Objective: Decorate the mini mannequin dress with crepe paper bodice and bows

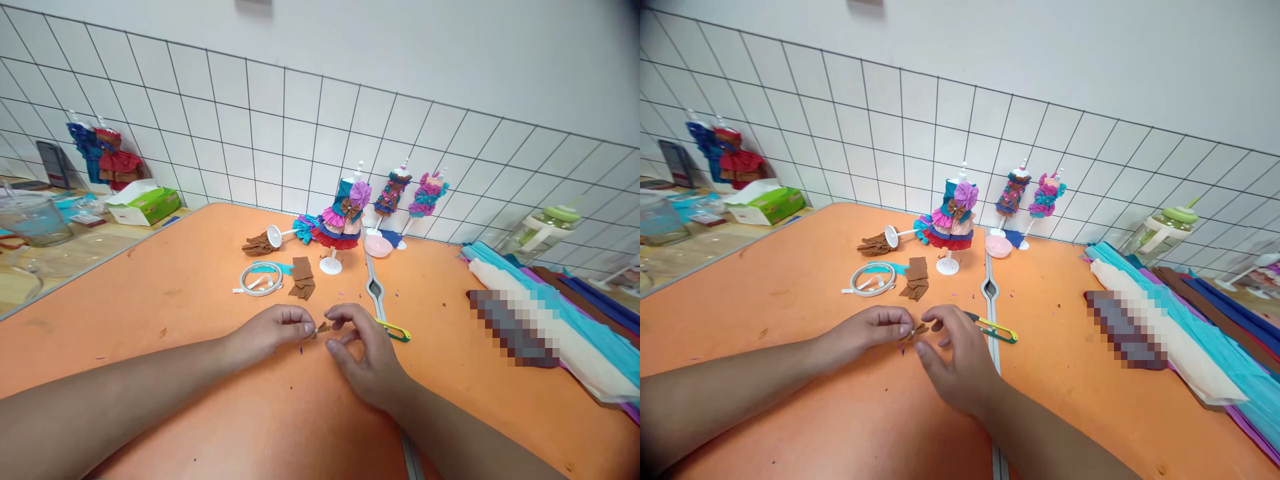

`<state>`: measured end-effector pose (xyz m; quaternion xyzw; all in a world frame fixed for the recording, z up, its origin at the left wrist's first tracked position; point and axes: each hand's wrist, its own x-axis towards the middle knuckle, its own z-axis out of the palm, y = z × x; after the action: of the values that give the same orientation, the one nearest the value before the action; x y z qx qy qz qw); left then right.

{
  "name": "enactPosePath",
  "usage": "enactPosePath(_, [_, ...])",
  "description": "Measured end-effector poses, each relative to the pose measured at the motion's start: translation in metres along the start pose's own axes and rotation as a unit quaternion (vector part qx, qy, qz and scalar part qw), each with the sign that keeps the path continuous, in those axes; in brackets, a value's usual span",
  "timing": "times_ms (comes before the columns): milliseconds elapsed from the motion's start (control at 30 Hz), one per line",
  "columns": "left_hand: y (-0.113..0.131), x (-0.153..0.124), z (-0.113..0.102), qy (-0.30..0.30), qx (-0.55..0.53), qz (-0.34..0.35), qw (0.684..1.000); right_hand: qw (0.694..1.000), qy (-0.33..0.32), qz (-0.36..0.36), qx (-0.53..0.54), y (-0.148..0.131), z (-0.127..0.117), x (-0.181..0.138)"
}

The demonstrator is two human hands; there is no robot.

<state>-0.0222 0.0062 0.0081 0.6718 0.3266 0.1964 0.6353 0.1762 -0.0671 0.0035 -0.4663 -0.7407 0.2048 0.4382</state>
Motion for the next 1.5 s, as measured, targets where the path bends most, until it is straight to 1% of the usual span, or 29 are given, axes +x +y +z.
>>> enactPosePath(67, [-0.003, 0.001, 0.001, 0.035, 0.045, 0.028, 0.998, 0.991, -0.012, 0.115, 0.071, 0.001, 0.0, 0.002])
enactPosePath(133, [-0.005, 0.002, 0.002, 0.042, 0.072, 0.038, 0.996, 0.972, -0.037, 0.191, 0.133, 0.002, 0.0, 0.005])
enactPosePath(200, [-0.005, 0.003, 0.003, 0.032, 0.081, 0.038, 0.996, 0.955, -0.047, 0.233, 0.18, 0.001, 0.001, 0.007])
enactPosePath(300, [-0.004, 0.003, 0.004, 0.019, 0.087, 0.03, 0.996, 0.938, -0.035, 0.271, 0.215, -0.001, 0.003, 0.008])
enactPosePath(433, [-0.001, 0.0, 0.005, 0.021, 0.119, 0.024, 0.992, 0.935, -0.042, 0.286, 0.205, -0.001, 0.003, 0.01])
enactPosePath(533, [0.0, -0.003, 0.004, 0.069, 0.164, 0.062, 0.982, 0.94, -0.042, 0.282, 0.19, 0.001, 0.002, 0.01])
enactPosePath(600, [0.001, -0.004, 0.005, 0.074, 0.196, 0.097, 0.973, 0.952, -0.037, 0.257, 0.164, 0.002, 0.002, 0.009])
enactPosePath(667, [0.002, -0.004, 0.006, 0.058, 0.222, 0.116, 0.966, 0.965, -0.03, 0.219, 0.14, 0.002, 0.003, 0.008])
enactPosePath(733, [0.001, -0.004, 0.007, 0.059, 0.234, 0.121, 0.963, 0.97, -0.025, 0.199, 0.139, 0.001, 0.005, 0.006])
enactPosePath(800, [0.001, -0.003, 0.009, 0.075, 0.222, 0.115, 0.965, 0.967, -0.013, 0.205, 0.149, -0.001, 0.007, 0.005])
enactPosePath(900, [0.002, -0.002, 0.009, 0.088, 0.182, 0.09, 0.975, 0.954, 0.008, 0.234, 0.187, -0.004, 0.009, 0.006])
enactPosePath(1000, [0.003, -0.001, 0.01, 0.1, 0.153, 0.069, 0.981, 0.918, 0.002, 0.293, 0.266, -0.005, 0.009, 0.009])
enactPosePath(1100, [0.004, -0.001, 0.011, 0.114, 0.141, 0.067, 0.981, 0.886, -0.009, 0.336, 0.32, -0.005, 0.01, 0.011])
enactPosePath(1167, [0.003, 0.0, 0.012, 0.113, 0.134, 0.068, 0.982, 0.877, -0.018, 0.344, 0.335, -0.005, 0.01, 0.011])
enactPosePath(1267, [0.0, 0.001, 0.012, 0.098, 0.123, 0.062, 0.986, 0.873, -0.047, 0.354, 0.333, -0.004, 0.011, 0.009])
enactPosePath(1333, [-0.002, 0.001, 0.011, 0.093, 0.116, 0.053, 0.987, 0.878, -0.081, 0.357, 0.308, -0.003, 0.011, 0.007])
enactPosePath(1367, [-0.003, 0.001, 0.011, 0.091, 0.114, 0.049, 0.988, 0.889, -0.093, 0.349, 0.28, -0.003, 0.01, 0.007])
enactPosePath(1433, [-0.004, 0.001, 0.01, 0.084, 0.114, 0.046, 0.989, 0.93, -0.085, 0.3, 0.197, -0.003, 0.008, 0.005])
enactPosePath(1500, [-0.005, 0.0, 0.01, 0.073, 0.125, 0.048, 0.988, 0.968, -0.062, 0.222, 0.103, -0.003, 0.004, 0.005])
